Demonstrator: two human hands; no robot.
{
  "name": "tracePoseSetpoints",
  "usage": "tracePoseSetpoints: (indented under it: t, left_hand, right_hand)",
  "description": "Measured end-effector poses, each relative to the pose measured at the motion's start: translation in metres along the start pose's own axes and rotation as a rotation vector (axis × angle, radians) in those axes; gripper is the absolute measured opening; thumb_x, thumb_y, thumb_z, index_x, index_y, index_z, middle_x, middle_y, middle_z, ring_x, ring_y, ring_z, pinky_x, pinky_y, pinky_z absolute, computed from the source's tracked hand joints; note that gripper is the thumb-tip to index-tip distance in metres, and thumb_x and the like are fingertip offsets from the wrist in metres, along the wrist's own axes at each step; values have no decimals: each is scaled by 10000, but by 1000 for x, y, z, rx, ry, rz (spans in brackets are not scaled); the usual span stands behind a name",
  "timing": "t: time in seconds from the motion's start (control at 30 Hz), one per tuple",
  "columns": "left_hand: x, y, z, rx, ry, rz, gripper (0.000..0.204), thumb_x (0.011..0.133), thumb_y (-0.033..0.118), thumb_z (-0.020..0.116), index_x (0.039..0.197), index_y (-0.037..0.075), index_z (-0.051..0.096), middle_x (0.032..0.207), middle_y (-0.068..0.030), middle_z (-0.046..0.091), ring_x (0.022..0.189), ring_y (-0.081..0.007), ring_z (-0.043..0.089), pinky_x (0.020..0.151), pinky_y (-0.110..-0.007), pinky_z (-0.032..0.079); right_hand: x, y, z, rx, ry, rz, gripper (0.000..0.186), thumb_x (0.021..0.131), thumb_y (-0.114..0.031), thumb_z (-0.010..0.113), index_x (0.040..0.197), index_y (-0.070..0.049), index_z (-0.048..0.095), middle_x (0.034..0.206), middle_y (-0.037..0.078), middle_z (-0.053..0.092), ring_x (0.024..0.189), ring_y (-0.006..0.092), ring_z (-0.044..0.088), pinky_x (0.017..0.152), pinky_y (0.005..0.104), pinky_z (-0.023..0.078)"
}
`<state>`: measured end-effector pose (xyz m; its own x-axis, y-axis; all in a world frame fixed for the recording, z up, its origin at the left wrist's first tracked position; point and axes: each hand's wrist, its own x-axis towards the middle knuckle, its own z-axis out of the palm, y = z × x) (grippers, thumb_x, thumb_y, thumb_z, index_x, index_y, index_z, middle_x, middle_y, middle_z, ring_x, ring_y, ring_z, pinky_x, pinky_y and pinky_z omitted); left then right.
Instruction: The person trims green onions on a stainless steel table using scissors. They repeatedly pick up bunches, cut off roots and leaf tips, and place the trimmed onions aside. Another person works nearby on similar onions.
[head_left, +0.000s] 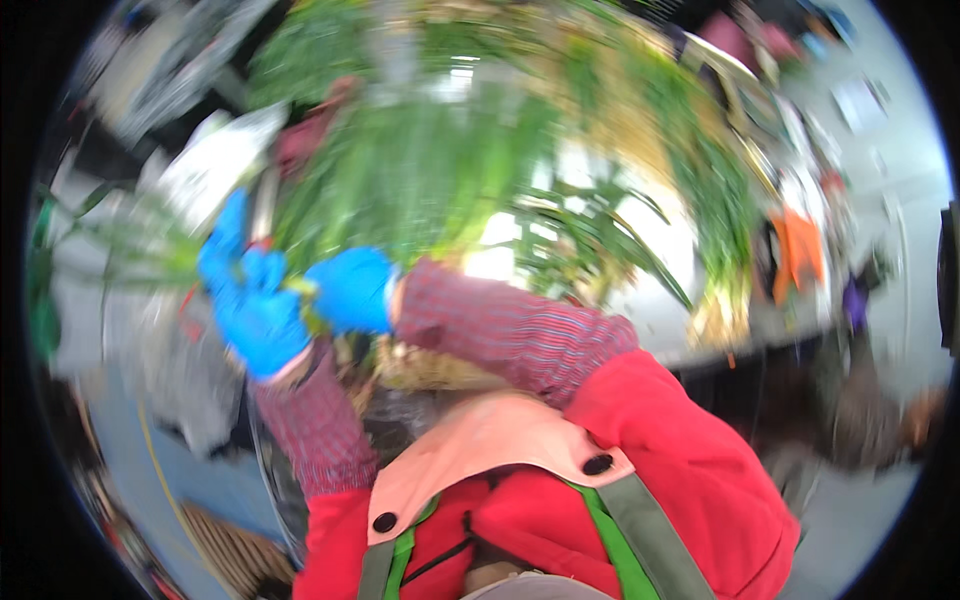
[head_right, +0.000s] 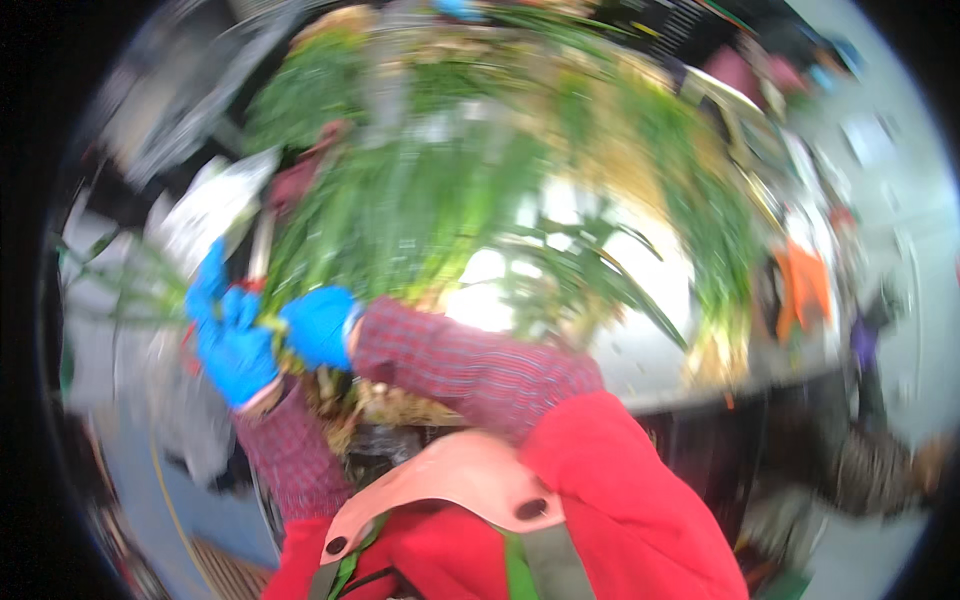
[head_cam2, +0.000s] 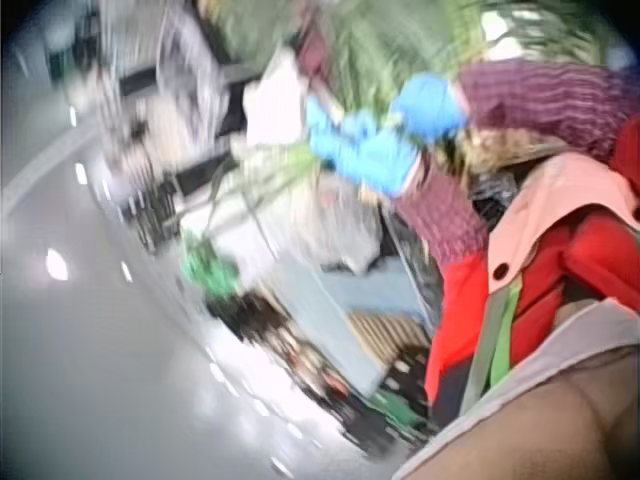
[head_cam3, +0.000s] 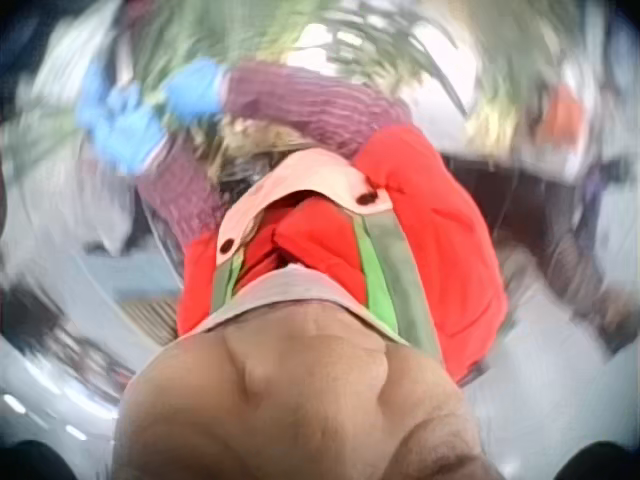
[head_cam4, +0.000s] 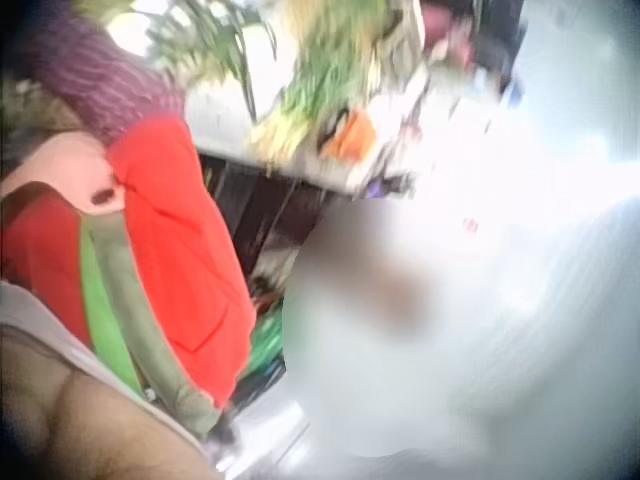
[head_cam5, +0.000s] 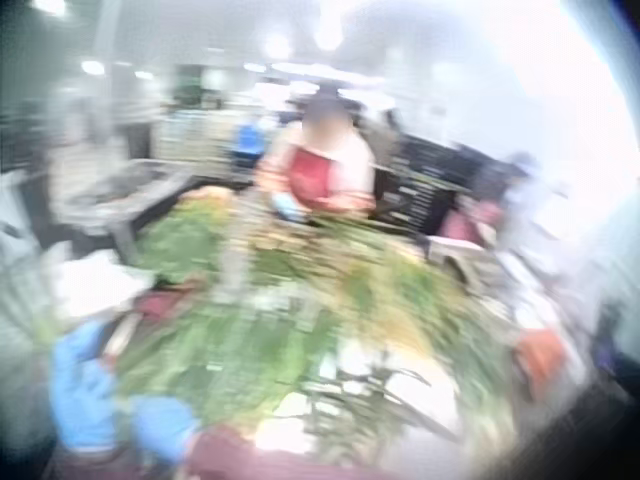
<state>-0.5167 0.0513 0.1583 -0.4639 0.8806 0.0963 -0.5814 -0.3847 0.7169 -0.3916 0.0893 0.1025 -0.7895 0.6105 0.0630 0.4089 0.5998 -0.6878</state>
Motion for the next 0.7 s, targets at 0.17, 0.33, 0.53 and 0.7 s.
tracePoseSetpoints:
  t: [0.17, 0.33, 0.53, 0.7]
  left_hand:
    - [-9, -8, 20, -210, -169, -61, 518, 1019, 241, 474, 1423, -59, 351, 1506, -199, 379, 559, -63, 283, 492, -214, 292]
    - [-11, -12, 96, -285, -582, 36, 513, 1013, 276, 480, 1414, -35, 399, 1448, -199, 462, 532, -64, 257, 483, -212, 283]
    - [-105, -158, 205, 35, -436, -278, 277, 1033, 286, 469, 1157, 70, 589, 1326, -153, 579, 502, 0, 289, 425, -171, 243]
    - [-183, -245, 254, -101, -500, -785, 242, 1019, 229, 504, 1174, 66, 593, 1330, -135, 584, 537, -22, 324, 453, -170, 284]
  right_hand:
    - [-104, 57, -11, 183, -123, 339, 243, 930, -276, 530, 920, -70, 659, 825, 151, 673, 716, 304, 680, 613, 411, 527]
    - [-243, 117, -49, -7, 103, 628, 309, 969, -278, 546, 1185, -71, 626, 854, 97, 677, 714, 187, 659, 688, 334, 552]
    - [-341, 98, -92, 249, 995, 266, 754, 823, -355, 749, 1404, -5, 418, 990, 121, 690, 857, 314, 674, 795, 418, 533]
    - [-395, 83, -102, 124, 608, 657, 426, 882, -353, 646, 1141, -22, 573, 881, 183, 667, 751, 372, 645, 700, 462, 509]
